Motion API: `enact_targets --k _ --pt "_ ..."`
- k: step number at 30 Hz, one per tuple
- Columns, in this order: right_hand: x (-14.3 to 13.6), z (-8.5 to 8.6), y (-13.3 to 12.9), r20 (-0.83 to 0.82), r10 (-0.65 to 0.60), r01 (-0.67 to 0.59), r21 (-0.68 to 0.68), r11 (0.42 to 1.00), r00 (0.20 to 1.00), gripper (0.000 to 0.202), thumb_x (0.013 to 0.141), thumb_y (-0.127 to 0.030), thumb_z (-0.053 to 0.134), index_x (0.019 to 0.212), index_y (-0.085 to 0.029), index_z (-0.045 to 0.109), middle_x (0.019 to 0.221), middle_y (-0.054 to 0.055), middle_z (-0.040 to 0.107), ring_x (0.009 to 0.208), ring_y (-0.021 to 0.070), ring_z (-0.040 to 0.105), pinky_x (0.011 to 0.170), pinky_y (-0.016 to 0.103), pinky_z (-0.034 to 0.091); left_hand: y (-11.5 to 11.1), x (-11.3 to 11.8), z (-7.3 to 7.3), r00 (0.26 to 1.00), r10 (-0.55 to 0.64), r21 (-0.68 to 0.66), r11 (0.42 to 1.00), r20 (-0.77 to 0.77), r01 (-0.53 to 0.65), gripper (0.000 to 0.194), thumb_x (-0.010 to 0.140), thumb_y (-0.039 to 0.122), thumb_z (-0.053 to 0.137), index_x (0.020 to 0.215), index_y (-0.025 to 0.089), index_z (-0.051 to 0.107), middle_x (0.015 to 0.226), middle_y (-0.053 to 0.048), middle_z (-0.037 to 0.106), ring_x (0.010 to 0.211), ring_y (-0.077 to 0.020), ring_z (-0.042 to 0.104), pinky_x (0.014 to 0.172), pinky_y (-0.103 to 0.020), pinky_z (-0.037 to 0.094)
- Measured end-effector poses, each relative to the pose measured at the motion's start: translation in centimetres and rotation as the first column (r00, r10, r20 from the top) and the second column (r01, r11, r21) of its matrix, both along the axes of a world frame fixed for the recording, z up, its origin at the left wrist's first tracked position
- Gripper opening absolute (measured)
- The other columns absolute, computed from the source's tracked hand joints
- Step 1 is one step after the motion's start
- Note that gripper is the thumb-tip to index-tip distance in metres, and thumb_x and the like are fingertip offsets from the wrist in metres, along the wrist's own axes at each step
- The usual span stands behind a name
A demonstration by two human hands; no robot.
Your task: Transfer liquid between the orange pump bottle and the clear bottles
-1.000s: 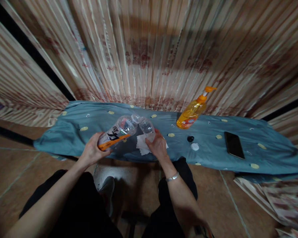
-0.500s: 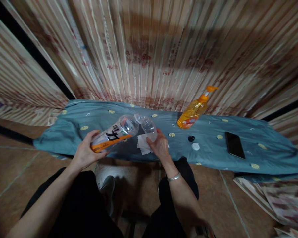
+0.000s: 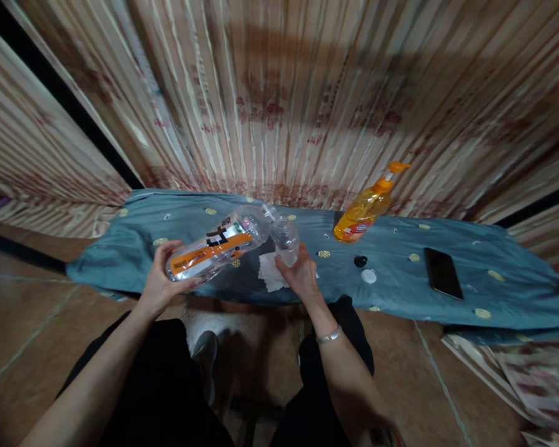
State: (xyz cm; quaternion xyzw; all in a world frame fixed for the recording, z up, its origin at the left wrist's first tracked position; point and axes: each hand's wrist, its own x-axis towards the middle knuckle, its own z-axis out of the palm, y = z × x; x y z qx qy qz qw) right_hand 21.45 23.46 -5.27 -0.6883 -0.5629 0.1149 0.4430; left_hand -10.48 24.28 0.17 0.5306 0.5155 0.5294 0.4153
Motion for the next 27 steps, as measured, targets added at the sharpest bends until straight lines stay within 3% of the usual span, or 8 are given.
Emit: enact_targets --k 6,10,14,19,27 --pt "-0.1 0.6 0.1 -0.045 -0.044 0.044 -0.004 0.999 0.998 0.054 0.074 -0.055 0.076 0.111 -0.018 0.067 0.096 0.015 0.081 0.094 0.0397 0.080 0.081 0.050 0.064 -0.4 1.7 -0.8 0.953 -0.054 -0.181 0.977 0.298 0.112 0.083 0.042 0.044 0.102 0.113 0.023 0.066 0.107 -0.006 0.080 0.102 -0.0303 0.077 0.095 -0.040 0.062" --pt "-0.4 1.0 0.1 -0.060 -0.034 0.035 0.022 0.999 0.998 0.049 0.075 -0.054 0.076 0.110 -0.020 0.067 0.096 0.013 0.081 0.095 0.0372 0.080 0.082 0.048 0.064 -1.1 3.6 -0.7 0.878 -0.117 -0.252 0.933 0.464 0.258 0.073 0.052 0.052 0.098 0.113 0.021 0.074 0.105 -0.011 0.084 0.110 -0.0382 0.078 0.098 -0.049 0.063" --pt "-0.6 1.4 0.0 -0.067 -0.045 0.045 -0.004 0.999 0.997 0.048 0.074 -0.052 0.076 0.109 -0.021 0.066 0.093 0.012 0.081 0.093 0.0373 0.080 0.080 0.048 0.064 -1.3 4.2 -0.5 0.796 -0.147 -0.280 0.886 0.587 0.370 0.061 0.062 0.052 0.093 0.112 0.022 0.077 0.103 -0.009 0.085 0.104 -0.0375 0.080 0.090 -0.051 0.067" --pt "-0.3 1.9 -0.3 -0.044 -0.049 0.047 -0.042 0.998 0.998 0.049 0.074 -0.052 0.076 0.110 -0.021 0.064 0.096 0.012 0.080 0.096 0.0376 0.080 0.082 0.047 0.064 -0.9 3.5 -0.9 0.723 -0.119 -0.304 0.852 0.681 0.427 0.044 0.073 0.044 0.087 0.111 0.023 0.077 0.106 -0.008 0.086 0.094 -0.0325 0.082 0.074 -0.046 0.070" --pt "0.2 2.1 -0.7 -0.018 0.020 -0.020 0.002 1.000 1.000 0.052 0.077 -0.048 0.076 0.120 -0.020 0.064 0.105 0.011 0.082 0.096 0.0333 0.080 0.082 0.042 0.064 -0.7 2.7 -1.8 0.707 -0.081 -0.349 0.826 0.703 0.442 0.039 0.083 0.040 0.080 0.116 0.020 0.076 0.107 -0.011 0.085 0.095 -0.0338 0.081 0.076 -0.048 0.070"
